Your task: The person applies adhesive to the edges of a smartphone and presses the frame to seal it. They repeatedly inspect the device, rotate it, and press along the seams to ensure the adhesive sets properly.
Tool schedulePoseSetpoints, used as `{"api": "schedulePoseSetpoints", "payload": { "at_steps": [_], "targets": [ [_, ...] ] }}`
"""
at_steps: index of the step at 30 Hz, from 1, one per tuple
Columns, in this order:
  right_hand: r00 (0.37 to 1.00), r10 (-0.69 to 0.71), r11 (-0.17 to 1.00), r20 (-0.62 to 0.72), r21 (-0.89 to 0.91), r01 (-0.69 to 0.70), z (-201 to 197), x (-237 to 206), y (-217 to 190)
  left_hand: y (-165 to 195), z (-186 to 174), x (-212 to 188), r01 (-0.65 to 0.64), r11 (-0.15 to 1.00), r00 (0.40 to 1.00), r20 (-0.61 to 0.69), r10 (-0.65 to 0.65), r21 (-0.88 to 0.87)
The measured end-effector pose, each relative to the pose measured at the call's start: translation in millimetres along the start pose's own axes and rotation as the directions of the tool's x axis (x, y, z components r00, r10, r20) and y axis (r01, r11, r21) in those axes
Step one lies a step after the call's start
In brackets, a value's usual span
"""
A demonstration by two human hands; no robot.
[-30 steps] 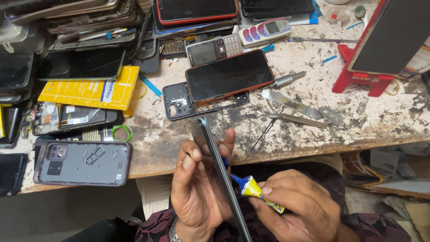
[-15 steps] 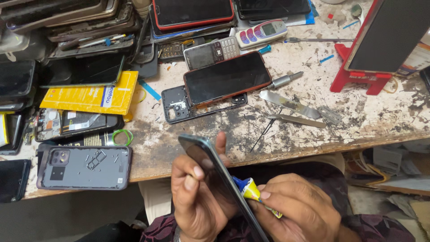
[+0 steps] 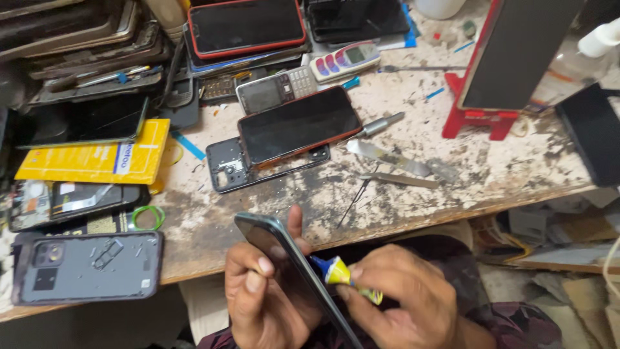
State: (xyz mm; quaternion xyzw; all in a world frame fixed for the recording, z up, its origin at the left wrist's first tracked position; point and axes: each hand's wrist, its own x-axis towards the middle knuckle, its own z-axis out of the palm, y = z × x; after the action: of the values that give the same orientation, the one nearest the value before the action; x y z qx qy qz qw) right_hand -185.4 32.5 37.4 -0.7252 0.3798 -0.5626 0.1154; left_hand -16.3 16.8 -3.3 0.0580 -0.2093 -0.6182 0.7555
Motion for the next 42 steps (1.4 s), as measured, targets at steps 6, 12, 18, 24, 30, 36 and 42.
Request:
{"api": "schedulePoseSetpoints", "payload": {
  "at_steps": [6,12,18,24,30,36,42],
  "targets": [
    [0.982,0.115,0.871,-0.152,-0.460,-0.173,-46.0,29.7,54.4,6.1,7.2,9.3,0.053,0.963,0.967,-0.255,0.016,0.264],
    [0.955,0.263,0.720,-0.135,-0.632,-0.287,-58.1,46.8,94.7,22.2,19.1,15.6,0.387,0.598,0.919,-0.241,-0.311,0.702],
    [0.985,0.172,0.630,0.004,-0.769,-0.107,-52.7,59.1,78.7,40.2,37.8,15.5,0.226,0.492,0.943,-0.062,-0.327,0.841],
    [0.970,0.241,0.896,-0.014,-0.382,-0.228,-49.0,54.6,12.1,50.8,44.2,15.1,0.118,0.323,0.926,0.013,-0.378,0.939],
    [0.913,0.243,0.928,0.326,-0.352,-0.121,-35.9,41.0,-23.8,44.3,43.8,9.0,0.070,0.253,0.901,0.048,-0.431,0.965],
    [0.873,0.283,0.926,0.397,-0.350,-0.141,-19.3,40.5,-26.4,42.3,41.0,3.0,0.009,0.247,0.910,0.095,-0.404,0.969],
    [0.869,0.293,0.929,0.398,-0.334,-0.161,-21.5,33.3,-20.3,40.6,37.1,0.3,-0.046,0.277,0.905,0.158,-0.396,0.960]
  ]
}}
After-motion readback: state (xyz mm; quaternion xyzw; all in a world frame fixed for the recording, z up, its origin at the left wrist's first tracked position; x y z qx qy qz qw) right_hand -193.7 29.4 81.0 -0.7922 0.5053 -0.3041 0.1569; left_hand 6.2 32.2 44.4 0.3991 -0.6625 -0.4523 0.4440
